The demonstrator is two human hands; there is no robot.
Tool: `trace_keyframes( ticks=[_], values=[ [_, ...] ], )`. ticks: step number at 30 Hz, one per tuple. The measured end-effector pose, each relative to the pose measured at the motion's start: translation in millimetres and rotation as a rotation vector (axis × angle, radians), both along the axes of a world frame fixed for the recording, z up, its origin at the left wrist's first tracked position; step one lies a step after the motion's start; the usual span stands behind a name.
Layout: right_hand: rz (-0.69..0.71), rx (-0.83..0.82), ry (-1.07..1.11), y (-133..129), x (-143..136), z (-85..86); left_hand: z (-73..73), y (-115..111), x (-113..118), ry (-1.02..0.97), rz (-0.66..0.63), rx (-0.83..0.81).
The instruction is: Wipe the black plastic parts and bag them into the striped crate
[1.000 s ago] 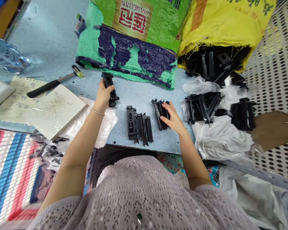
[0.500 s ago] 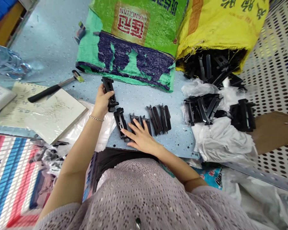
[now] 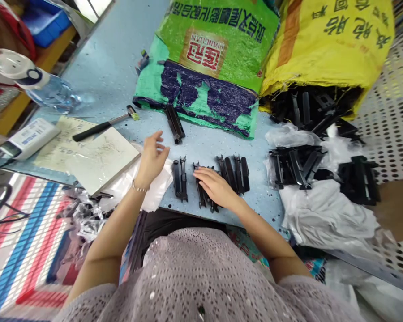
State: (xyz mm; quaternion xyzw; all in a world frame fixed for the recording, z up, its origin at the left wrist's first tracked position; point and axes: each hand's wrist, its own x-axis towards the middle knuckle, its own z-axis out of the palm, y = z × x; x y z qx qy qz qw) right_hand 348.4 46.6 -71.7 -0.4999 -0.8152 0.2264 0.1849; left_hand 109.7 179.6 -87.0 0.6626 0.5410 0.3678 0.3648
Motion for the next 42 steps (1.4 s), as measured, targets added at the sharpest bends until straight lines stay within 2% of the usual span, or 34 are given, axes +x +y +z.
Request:
trace_keyframes(
  ticks=[3,6,9,11,14,17,20,23,25,26,28,30,32,35,38,40,42],
  values=[
    [0.203,0.114,-0.046,35.0,-20.4,-1.6,11.4,-60.4,-30.0,0.187,0.056,0.001],
    [0.427,0.179,-0.188,77.4,-47.6,-9.5,1.4,-98.4,-41.1,0.329,0.058,0.037],
    [0.553,0.19,-0.314,110.0,-54.0,-6.9,-18.7,-109.3,-40.1,0.357,0.033,0.103],
    [0.527,0.19,-0.312,118.1,-40.7,5.1,-27.5,-105.0,-41.5,0.317,0.049,0.087],
    [0.278,0.125,-0.163,105.3,-9.3,28.3,-26.4,-93.4,-53.6,0.183,0.083,-0.057],
    [0.024,-0.073,0.17,72.1,3.8,39.0,-17.5,-87.1,-71.4,0.025,0.109,-0.228],
    [-0.129,-0.424,0.628,39.2,-22.0,29.0,-15.2,-86.7,-81.8,-0.105,0.116,-0.34],
    [-0.167,-0.848,1.019,25.4,-73.3,7.0,-19.1,-88.8,-81.5,-0.215,0.153,-0.39],
    [-0.181,-1.039,1.168,27.1,-105.2,-7.4,-19.5,-91.5,-80.9,-0.204,0.159,-0.314],
    [-0.223,-1.084,1.218,29.3,-117.0,-13.1,-18.1,-93.4,-81.9,-0.144,0.137,-0.235],
    [-0.36,-1.083,1.285,31.7,-129.1,-20.0,-12.6,-97.6,-87.0,0.072,0.054,-0.043],
    [-0.451,-1.023,1.343,27.5,-126.6,-21.6,-6.0,-100.8,-94.1,0.322,-0.044,0.09],
    [-0.384,-1.068,1.389,16.3,-115.1,-21.1,-1.1,-100.7,-100.6,0.469,-0.115,0.122],
    [-0.148,-1.417,1.396,-4.4,-99.5,-26.0,1.0,-95.5,-107.0,0.483,-0.09,0.126],
    [-0.092,-1.719,1.48,-15.5,-98.7,-41.3,1.2,-96.7,-108.8,0.43,-0.004,0.191],
    [-0.121,-1.766,1.557,-14.7,-104.1,-51.8,2.4,-107.8,-104.6,0.414,-0.035,0.268],
    [-0.173,-1.661,1.558,-10.1,-110.2,-57.8,4.3,-126.0,-93.9,0.405,-0.155,0.359]
  ],
)
